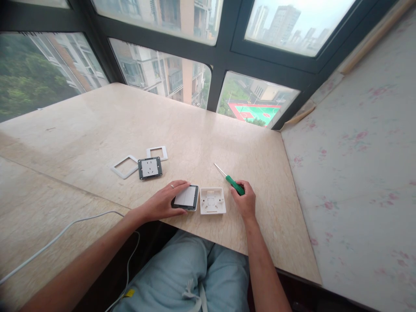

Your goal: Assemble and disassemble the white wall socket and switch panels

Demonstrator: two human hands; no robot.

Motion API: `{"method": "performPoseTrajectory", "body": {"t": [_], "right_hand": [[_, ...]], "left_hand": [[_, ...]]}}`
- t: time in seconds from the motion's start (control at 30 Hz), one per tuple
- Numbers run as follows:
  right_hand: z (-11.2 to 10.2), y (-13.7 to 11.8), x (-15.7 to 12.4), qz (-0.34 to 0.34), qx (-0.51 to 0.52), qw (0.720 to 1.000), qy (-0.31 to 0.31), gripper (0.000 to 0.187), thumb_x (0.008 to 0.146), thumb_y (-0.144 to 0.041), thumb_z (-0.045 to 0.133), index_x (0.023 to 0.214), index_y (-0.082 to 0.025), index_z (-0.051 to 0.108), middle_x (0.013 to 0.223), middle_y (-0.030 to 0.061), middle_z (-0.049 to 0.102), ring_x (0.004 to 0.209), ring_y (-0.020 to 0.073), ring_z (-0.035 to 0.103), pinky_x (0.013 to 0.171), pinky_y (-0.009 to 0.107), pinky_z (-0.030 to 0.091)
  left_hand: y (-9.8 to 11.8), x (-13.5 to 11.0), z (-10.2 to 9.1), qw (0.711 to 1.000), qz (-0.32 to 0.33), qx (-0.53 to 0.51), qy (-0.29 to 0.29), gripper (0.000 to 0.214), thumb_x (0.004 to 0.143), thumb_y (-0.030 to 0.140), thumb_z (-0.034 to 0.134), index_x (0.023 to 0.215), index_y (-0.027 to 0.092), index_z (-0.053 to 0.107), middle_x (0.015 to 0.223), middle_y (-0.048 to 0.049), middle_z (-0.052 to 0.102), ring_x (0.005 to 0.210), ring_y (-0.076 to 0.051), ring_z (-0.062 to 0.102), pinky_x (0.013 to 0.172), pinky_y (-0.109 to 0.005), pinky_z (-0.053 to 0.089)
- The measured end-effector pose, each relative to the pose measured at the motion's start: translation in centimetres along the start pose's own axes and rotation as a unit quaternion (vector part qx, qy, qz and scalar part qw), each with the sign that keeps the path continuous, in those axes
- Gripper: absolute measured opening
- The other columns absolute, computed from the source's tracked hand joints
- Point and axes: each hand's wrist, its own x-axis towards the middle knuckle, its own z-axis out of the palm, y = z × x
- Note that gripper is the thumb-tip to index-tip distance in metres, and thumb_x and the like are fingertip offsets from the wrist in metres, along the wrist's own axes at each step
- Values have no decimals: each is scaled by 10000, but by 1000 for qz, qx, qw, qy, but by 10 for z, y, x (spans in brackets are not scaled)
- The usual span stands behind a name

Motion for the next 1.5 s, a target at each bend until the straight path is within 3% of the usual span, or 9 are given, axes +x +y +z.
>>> {"method": "performPoseTrajectory", "body": {"t": [0.33,0.5,0.7,0.87,1.03,1.5], "right_hand": [[-1,-2,-1,7,6,1000,13,298,738,-423,717,931,-207,647,918,45,698,851,223,643,808,374,499],[-2,-5,-2,65,118,987,83,378,670,-416,806,927,-195,640,891,26,695,809,188,652,770,342,524],[-5,-5,-1,118,340,913,192,552,569,-403,902,972,-178,598,784,-31,679,642,129,671,671,305,576],[-13,-2,0,140,432,869,197,554,563,-419,913,965,-162,630,743,-31,703,583,121,685,581,251,567],[-18,3,2,151,494,830,210,508,548,-454,912,880,-159,665,745,-18,729,648,124,703,596,230,565],[-17,3,1,144,501,831,194,447,562,-442,908,827,-176,666,798,-25,723,728,127,705,607,236,566]], "left_hand": [[-9,-3,27,994,31,-18,104,801,772,461,761,1444,194,417,1412,-157,494,1330,-315,461,1126,-492,408],[-9,-3,28,994,26,-14,104,822,780,483,754,1460,202,389,1426,-158,479,1337,-318,453,1128,-504,408],[-10,-5,31,994,4,-8,105,938,771,547,747,1514,200,291,1490,-178,421,1400,-341,391,1159,-535,361],[-12,-5,33,994,-7,-11,106,996,764,598,731,1528,180,247,1508,-199,402,1420,-350,367,1164,-539,348],[-13,-5,34,995,-16,-6,96,1003,761,629,715,1527,188,241,1516,-199,399,1424,-353,367,1163,-548,343],[-13,-4,35,996,-21,4,87,978,772,634,696,1518,174,260,1517,-198,406,1424,-353,372,1167,-534,343]]}}
